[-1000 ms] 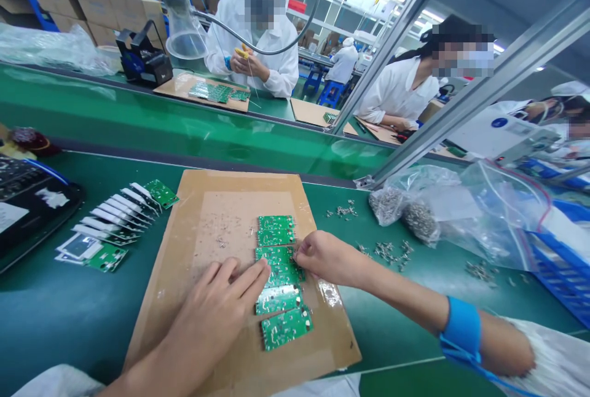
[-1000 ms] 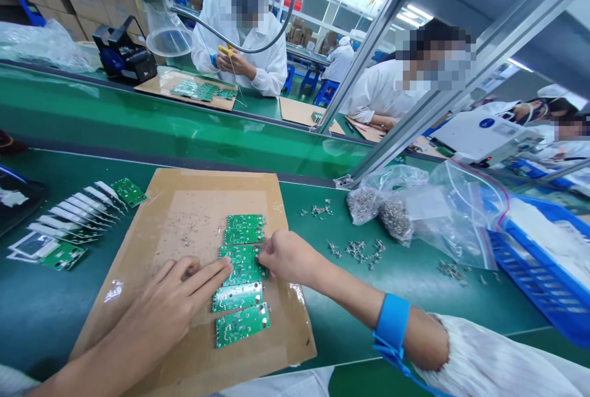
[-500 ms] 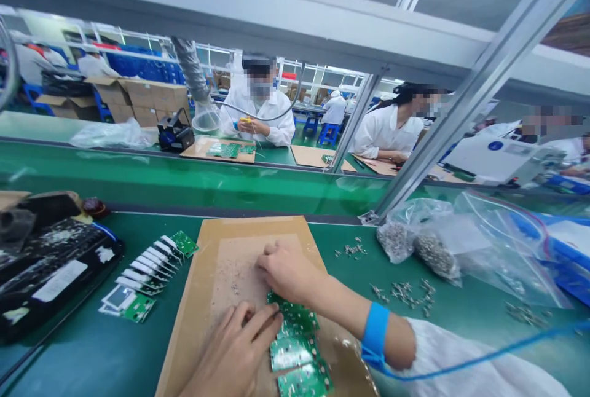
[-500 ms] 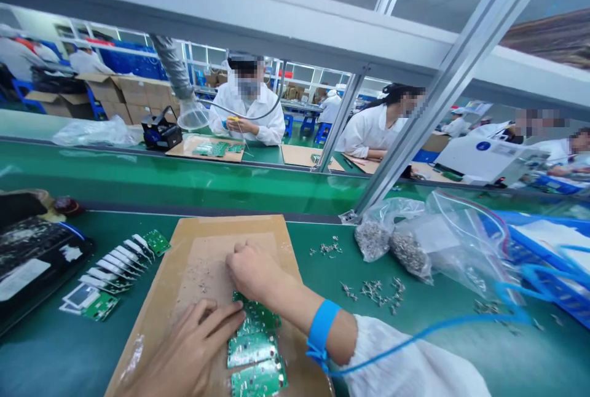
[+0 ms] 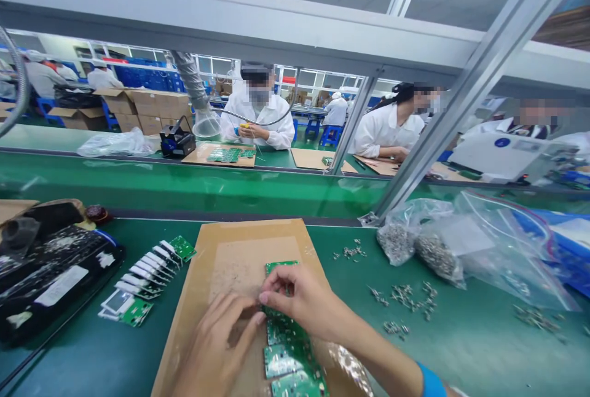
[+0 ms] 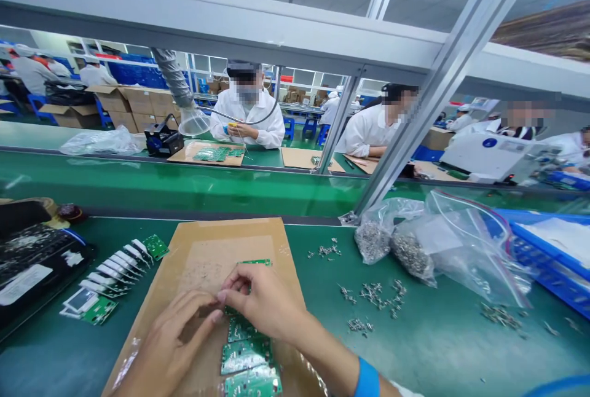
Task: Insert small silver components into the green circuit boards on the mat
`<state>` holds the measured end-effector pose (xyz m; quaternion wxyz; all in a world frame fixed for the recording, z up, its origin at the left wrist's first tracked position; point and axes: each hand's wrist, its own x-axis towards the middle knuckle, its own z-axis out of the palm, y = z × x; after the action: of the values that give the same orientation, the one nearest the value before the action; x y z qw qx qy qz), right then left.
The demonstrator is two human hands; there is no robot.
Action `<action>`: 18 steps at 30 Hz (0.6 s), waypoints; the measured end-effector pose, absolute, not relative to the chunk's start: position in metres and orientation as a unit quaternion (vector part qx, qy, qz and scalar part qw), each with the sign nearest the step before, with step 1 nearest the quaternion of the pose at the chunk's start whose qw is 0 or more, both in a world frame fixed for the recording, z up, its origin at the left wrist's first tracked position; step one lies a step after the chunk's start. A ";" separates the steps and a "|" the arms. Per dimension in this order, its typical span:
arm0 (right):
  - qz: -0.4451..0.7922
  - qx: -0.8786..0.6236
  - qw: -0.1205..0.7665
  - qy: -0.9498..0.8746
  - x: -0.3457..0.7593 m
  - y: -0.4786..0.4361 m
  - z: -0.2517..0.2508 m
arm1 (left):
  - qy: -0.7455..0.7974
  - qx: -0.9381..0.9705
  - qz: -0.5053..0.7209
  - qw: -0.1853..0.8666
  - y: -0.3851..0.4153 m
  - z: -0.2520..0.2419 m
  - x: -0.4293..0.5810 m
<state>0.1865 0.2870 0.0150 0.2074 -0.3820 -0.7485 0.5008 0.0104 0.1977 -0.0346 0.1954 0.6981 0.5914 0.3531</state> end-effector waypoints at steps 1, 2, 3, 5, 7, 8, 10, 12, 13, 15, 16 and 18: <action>0.533 -0.376 0.221 -0.725 0.190 0.281 0.015 | 0.581 0.706 0.349 0.206 0.197 -0.033 0.011; 0.558 -0.371 0.232 -0.705 0.194 0.276 0.015 | 0.571 0.713 0.344 0.214 0.196 -0.031 0.012; 0.577 -0.368 0.241 -0.688 0.197 0.271 0.014 | 0.563 0.720 0.341 0.220 0.194 -0.028 0.014; 0.607 -0.368 0.248 -0.659 0.204 0.264 0.014 | 0.550 0.731 0.335 0.225 0.190 -0.022 0.018; 0.637 -0.369 0.243 -0.631 0.211 0.257 0.012 | 0.536 0.746 0.329 0.219 0.186 -0.014 0.022; 0.651 -0.370 0.240 -0.617 0.215 0.255 0.011 | 0.524 0.757 0.327 0.212 0.184 -0.010 0.024; 0.673 -0.375 0.242 -0.590 0.223 0.249 0.006 | 0.501 0.779 0.326 0.189 0.180 -0.004 0.028; 0.688 -0.379 0.244 -0.569 0.231 0.244 -0.001 | 0.477 0.803 0.320 0.159 0.176 0.001 0.032; 0.694 -0.379 0.245 -0.561 0.235 0.241 -0.005 | 0.466 0.815 0.313 0.142 0.175 0.001 0.034; 0.712 -0.372 0.245 -0.543 0.241 0.236 -0.010 | 0.452 0.836 0.298 0.096 0.172 0.000 0.038; 0.723 -0.369 0.244 -0.531 0.243 0.234 -0.012 | 0.446 0.845 0.288 0.071 0.171 -0.001 0.041; 0.741 -0.374 0.230 -0.508 0.247 0.231 -0.012 | 0.441 0.853 0.277 0.021 0.170 -0.006 0.046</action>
<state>0.2467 0.2310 -0.0115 0.2301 -0.3742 -0.5084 0.7406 0.0455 0.1697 -0.0055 0.0214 0.8535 0.4410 0.2769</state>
